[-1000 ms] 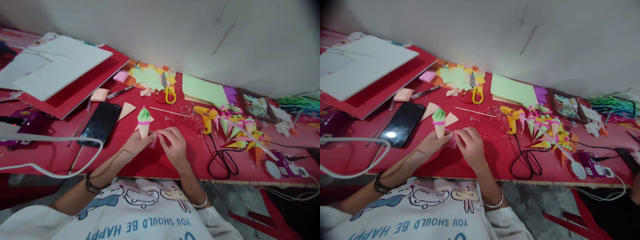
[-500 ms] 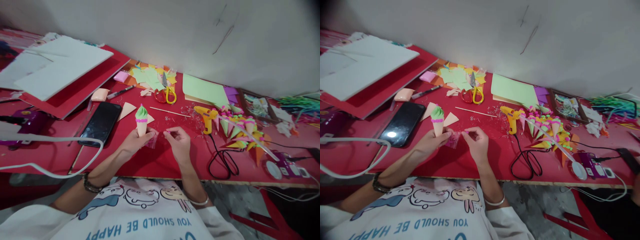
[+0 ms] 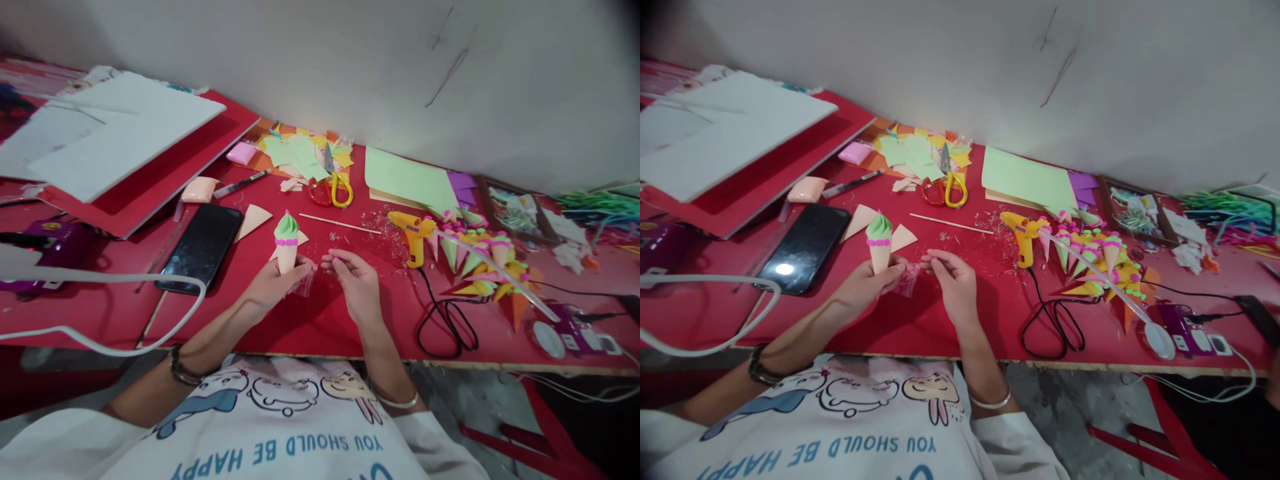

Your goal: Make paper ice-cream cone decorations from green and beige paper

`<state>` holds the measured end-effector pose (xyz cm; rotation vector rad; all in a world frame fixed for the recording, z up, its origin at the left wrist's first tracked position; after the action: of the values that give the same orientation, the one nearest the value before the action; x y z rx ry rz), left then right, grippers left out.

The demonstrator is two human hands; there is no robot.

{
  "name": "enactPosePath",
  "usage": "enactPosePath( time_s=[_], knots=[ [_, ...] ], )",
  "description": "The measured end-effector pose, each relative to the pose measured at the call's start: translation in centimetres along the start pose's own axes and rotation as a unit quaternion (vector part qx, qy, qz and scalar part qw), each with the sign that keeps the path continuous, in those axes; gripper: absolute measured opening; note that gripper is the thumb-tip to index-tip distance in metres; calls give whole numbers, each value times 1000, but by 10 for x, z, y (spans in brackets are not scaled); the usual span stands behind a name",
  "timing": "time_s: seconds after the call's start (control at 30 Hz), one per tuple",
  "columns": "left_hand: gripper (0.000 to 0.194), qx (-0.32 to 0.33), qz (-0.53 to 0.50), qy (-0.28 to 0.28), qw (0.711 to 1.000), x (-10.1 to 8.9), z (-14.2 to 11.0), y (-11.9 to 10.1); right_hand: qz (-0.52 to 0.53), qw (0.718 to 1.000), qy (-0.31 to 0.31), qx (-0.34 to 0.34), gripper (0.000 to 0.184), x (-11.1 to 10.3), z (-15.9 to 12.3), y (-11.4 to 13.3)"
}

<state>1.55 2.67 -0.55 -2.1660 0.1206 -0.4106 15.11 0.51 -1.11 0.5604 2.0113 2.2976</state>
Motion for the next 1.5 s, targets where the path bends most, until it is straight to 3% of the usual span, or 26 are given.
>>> enactPosePath(
  time_s=[0.1,0.27,0.37,0.57,0.97,1.27,1.5],
  knots=[
    [21,2,8,6,1000,2,-1,0,8,1000,-6,6,17,-1,-1,-1],
    [19,7,12,25,1000,5,0,4,-69,997,-18,-22,8,-5,-1,2],
    [22,17,-15,49,999,8,1,6,-62,998,-11,-26,14,-1,-1,5],
    [23,35,-61,11,997,10,0,8,-64,997,-26,-43,13,0,-2,9],
    [23,-46,-93,139,985,29,-4,18,-87,993,-31,-70,11,8,-2,19],
    [20,-35,-86,136,986,33,-4,22,-94,991,-1,-95,13,19,-5,31],
    [21,-48,-71,140,987,36,-6,26,-205,963,15,-176,10,18,-5,42]
  ],
)
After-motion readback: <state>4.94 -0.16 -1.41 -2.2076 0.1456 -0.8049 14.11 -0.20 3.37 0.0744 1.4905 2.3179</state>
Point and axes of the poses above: each hand's wrist, its own z-axis towards the middle knuckle, its own x-axis out of the palm, y = z × x, the point moved 5 cm from there along z, towards the middle knuckle, and after that the axes turned 12 degrees about -x, right-handed, at the moved point
